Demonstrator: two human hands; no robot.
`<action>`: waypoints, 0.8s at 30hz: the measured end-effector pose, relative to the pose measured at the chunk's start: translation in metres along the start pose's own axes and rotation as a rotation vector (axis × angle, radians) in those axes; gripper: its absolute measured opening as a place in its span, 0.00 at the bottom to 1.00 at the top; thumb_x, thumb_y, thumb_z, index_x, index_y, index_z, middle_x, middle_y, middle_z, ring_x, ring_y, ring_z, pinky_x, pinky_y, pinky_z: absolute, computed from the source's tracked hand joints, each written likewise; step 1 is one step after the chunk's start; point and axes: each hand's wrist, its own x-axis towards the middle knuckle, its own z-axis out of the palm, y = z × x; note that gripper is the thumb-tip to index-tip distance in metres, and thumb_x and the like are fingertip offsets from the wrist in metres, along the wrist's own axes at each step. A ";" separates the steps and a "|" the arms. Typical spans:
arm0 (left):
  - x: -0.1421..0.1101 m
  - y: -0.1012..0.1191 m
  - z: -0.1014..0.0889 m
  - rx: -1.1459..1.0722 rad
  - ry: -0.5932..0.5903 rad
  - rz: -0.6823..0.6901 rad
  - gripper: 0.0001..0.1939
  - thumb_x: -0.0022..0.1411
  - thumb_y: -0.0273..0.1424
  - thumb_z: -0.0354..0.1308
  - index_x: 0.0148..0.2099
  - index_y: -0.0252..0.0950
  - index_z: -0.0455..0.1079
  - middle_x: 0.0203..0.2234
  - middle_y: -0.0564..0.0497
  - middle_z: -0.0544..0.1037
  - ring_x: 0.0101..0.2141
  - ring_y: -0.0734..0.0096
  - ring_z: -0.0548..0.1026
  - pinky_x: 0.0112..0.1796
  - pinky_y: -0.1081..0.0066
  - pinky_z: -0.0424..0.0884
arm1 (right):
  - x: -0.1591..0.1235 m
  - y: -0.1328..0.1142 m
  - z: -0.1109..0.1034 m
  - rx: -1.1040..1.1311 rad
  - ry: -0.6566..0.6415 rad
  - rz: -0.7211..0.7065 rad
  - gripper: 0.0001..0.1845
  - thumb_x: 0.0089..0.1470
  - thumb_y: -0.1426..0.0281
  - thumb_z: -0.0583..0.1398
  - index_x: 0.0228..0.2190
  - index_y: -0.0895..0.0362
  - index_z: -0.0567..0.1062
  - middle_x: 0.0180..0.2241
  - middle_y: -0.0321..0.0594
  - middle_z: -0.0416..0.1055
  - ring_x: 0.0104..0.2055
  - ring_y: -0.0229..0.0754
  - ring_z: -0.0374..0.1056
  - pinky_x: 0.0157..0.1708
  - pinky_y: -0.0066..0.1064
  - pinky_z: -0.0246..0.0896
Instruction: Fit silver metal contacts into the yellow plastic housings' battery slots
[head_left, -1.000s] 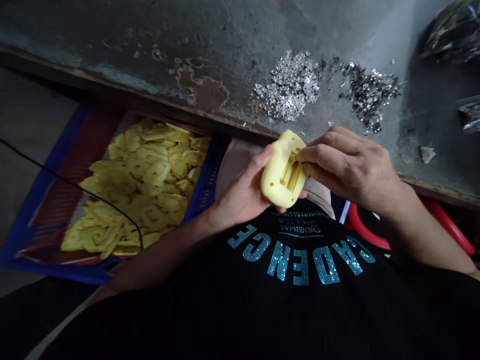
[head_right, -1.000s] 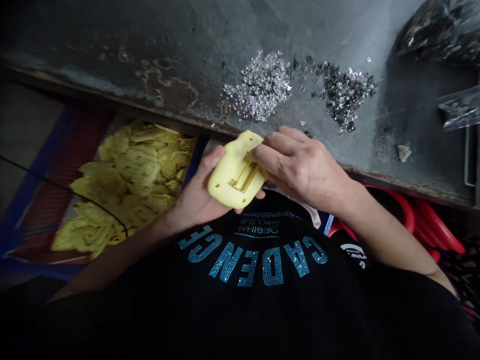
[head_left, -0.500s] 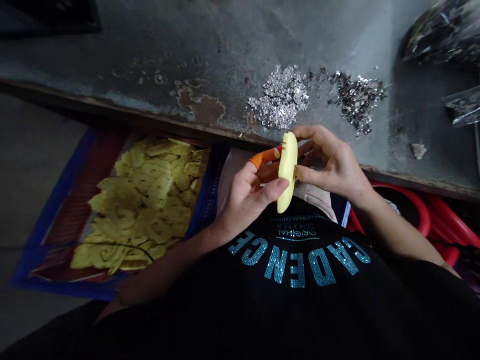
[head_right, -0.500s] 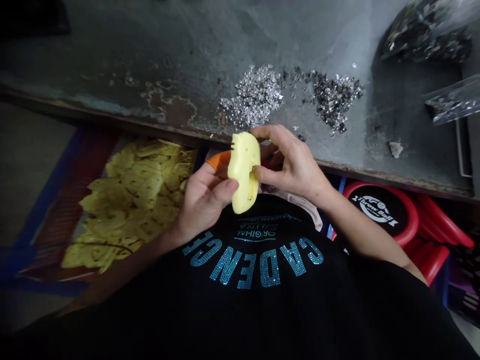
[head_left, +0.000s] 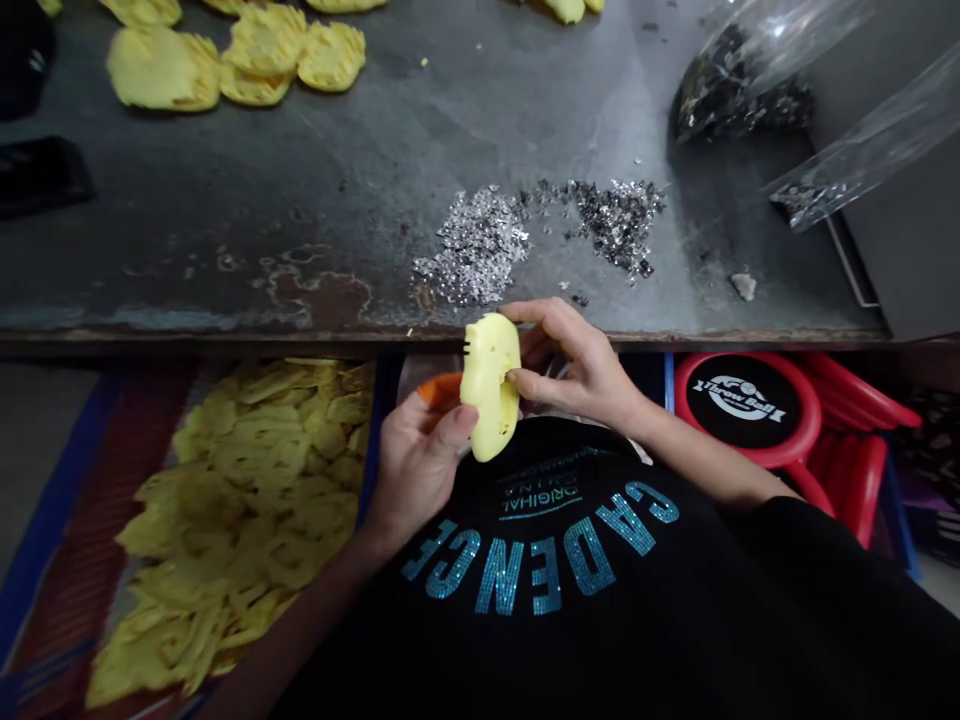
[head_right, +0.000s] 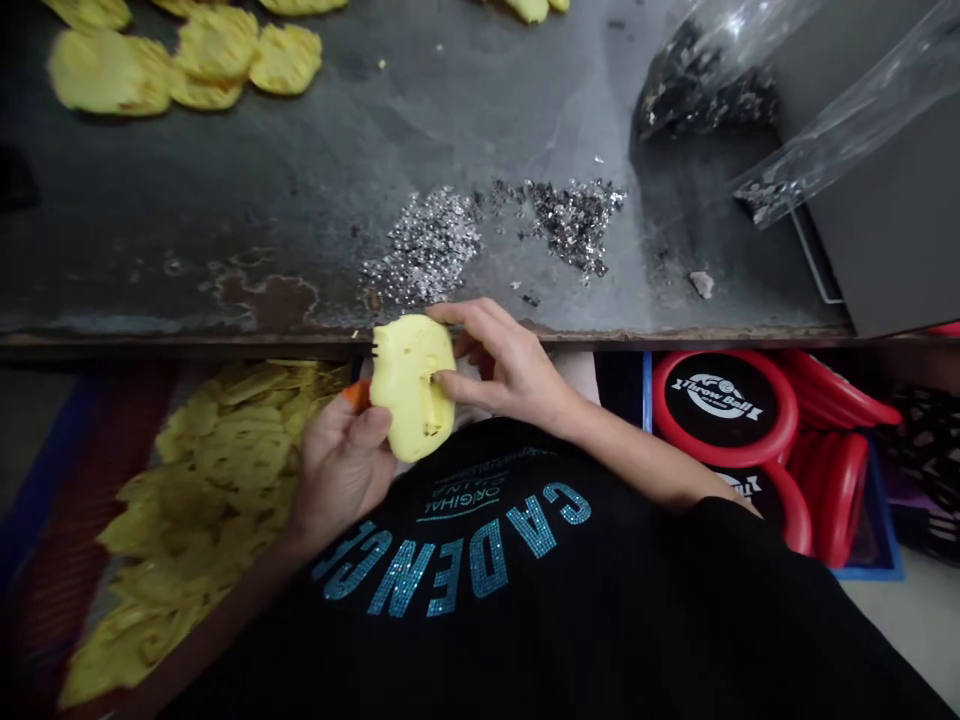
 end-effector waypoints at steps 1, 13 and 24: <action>0.002 0.004 0.004 0.011 0.027 0.076 0.27 0.60 0.44 0.86 0.57 0.48 0.81 0.53 0.51 0.91 0.56 0.53 0.89 0.50 0.65 0.88 | 0.002 0.000 -0.013 -0.020 -0.034 -0.016 0.27 0.68 0.52 0.71 0.62 0.49 0.80 0.62 0.47 0.80 0.46 0.44 0.80 0.46 0.39 0.82; 0.014 0.023 0.011 -0.032 0.164 0.231 0.30 0.74 0.56 0.70 0.65 0.41 0.84 0.60 0.46 0.90 0.67 0.49 0.82 0.56 0.64 0.86 | 0.048 0.035 -0.102 -0.857 -0.139 0.127 0.10 0.70 0.68 0.64 0.43 0.50 0.88 0.43 0.47 0.84 0.50 0.56 0.73 0.55 0.49 0.62; 0.018 0.018 0.006 -0.098 0.127 0.169 0.35 0.68 0.51 0.78 0.67 0.35 0.82 0.57 0.36 0.90 0.48 0.51 0.90 0.50 0.59 0.87 | 0.104 0.014 -0.094 -1.204 -0.672 0.080 0.11 0.67 0.73 0.61 0.42 0.55 0.85 0.43 0.46 0.86 0.48 0.53 0.78 0.52 0.44 0.61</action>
